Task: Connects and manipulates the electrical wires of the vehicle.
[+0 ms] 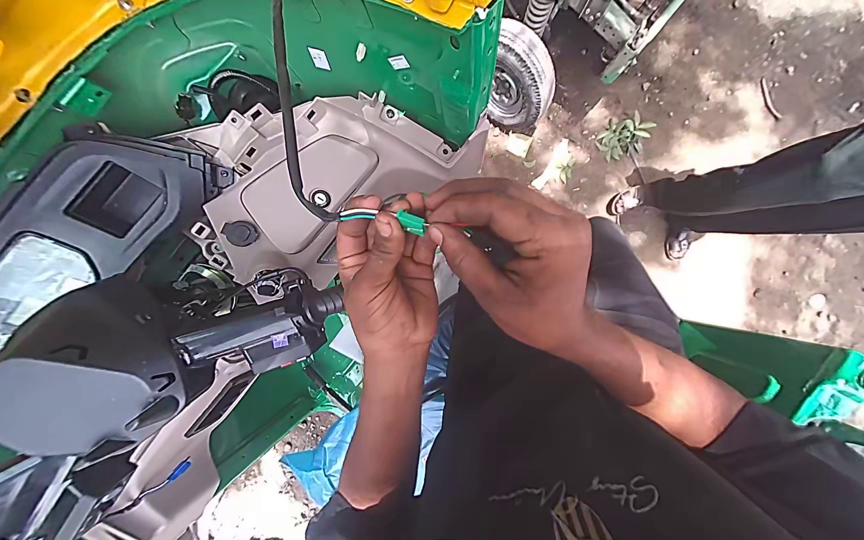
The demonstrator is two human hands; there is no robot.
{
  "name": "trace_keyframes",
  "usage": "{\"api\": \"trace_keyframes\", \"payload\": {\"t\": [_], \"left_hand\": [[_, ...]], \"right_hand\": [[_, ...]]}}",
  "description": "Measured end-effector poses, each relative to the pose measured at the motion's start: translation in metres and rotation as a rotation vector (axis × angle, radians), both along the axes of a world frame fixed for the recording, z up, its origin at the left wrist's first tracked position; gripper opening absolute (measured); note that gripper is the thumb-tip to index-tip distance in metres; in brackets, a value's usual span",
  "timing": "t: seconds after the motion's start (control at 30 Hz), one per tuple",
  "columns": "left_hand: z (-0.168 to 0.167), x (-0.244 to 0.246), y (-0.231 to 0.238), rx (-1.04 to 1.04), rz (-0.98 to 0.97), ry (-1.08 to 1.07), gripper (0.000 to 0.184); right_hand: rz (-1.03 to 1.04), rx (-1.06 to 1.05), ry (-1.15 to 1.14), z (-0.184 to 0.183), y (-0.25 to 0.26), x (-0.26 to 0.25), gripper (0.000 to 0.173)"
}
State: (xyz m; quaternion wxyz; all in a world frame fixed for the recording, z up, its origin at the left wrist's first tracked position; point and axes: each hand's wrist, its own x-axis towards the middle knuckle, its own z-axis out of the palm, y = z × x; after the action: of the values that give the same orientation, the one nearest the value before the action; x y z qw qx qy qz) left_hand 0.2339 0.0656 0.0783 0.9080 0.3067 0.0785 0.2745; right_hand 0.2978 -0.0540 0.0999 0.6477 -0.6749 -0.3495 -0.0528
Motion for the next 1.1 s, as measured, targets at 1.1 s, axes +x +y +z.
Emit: {"api": "trace_keyframes", "payload": {"t": [1.1], "left_hand": [[0.001, -0.005, 0.002, -0.040, -0.054, 0.039, 0.015]], "right_hand": [[0.077, 0.034, -0.006, -0.005, -0.003, 0.013, 0.012]]}}
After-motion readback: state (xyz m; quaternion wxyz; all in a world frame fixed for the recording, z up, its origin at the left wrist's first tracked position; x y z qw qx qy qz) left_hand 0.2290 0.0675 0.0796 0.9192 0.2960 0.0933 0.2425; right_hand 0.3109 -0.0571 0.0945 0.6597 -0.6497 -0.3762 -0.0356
